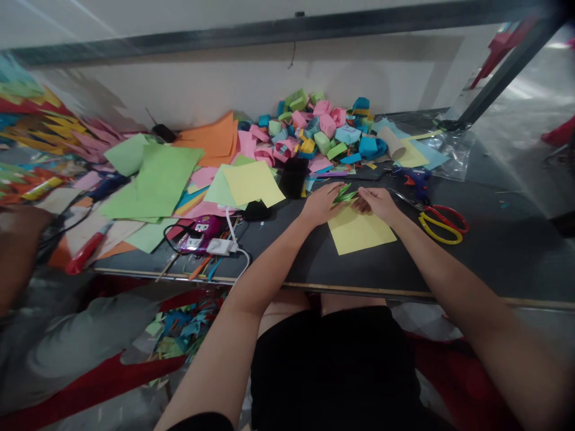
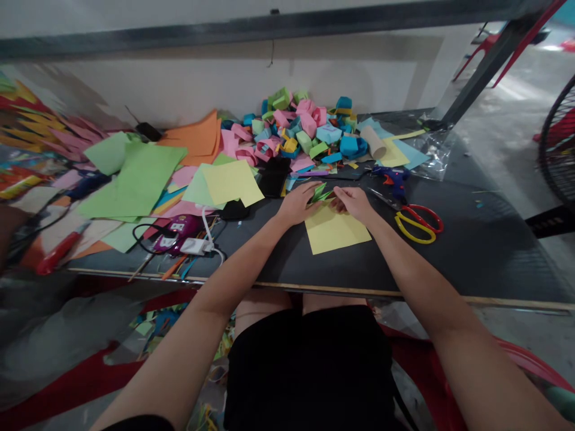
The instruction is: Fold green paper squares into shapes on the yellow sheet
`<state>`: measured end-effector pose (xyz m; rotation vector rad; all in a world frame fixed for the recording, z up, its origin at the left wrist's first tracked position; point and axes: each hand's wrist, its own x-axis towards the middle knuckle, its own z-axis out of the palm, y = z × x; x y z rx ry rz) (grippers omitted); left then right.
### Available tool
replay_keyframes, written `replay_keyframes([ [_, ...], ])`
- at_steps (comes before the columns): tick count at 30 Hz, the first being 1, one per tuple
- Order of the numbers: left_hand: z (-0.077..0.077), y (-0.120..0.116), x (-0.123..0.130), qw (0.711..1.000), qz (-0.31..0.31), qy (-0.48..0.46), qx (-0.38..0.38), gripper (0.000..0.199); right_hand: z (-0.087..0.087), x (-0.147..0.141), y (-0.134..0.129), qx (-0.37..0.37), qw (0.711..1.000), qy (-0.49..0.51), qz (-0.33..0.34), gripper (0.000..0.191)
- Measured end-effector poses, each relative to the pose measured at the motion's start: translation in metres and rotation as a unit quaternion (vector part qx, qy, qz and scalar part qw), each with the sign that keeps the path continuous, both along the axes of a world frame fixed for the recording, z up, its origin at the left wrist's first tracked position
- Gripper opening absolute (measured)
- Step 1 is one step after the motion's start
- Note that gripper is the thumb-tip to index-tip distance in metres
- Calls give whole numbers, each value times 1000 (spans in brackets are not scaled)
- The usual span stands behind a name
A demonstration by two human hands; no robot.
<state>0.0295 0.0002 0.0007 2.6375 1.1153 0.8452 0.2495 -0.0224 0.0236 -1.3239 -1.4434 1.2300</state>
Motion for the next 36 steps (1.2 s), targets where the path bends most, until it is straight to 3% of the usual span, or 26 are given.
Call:
replay_keyframes([
  [10,-1,-3,-2,998,-46,19,31,49,7,-1,-8,29,999,-6,13,78],
  [18,-7,5,-4,989,-114,-5,91,73,4,-2,-7,109,994,20,13,61],
  [24,-13,9,-4,981,-143,-8,130,71,-6,-3,1,113,993,36,4,64],
  [27,-10,4,-2,980,-144,-47,131,63,-10,-1,3,158,987,-23,-35,63],
  [29,-8,1,0,982,-113,-86,126,57,-11,3,2,216,969,-102,-57,49],
  [32,-10,0,2,983,-40,-129,124,45,-11,6,-1,324,917,-225,-65,26],
  [36,-16,4,5,974,9,-166,152,32,-15,5,-1,428,858,-279,-54,25],
])
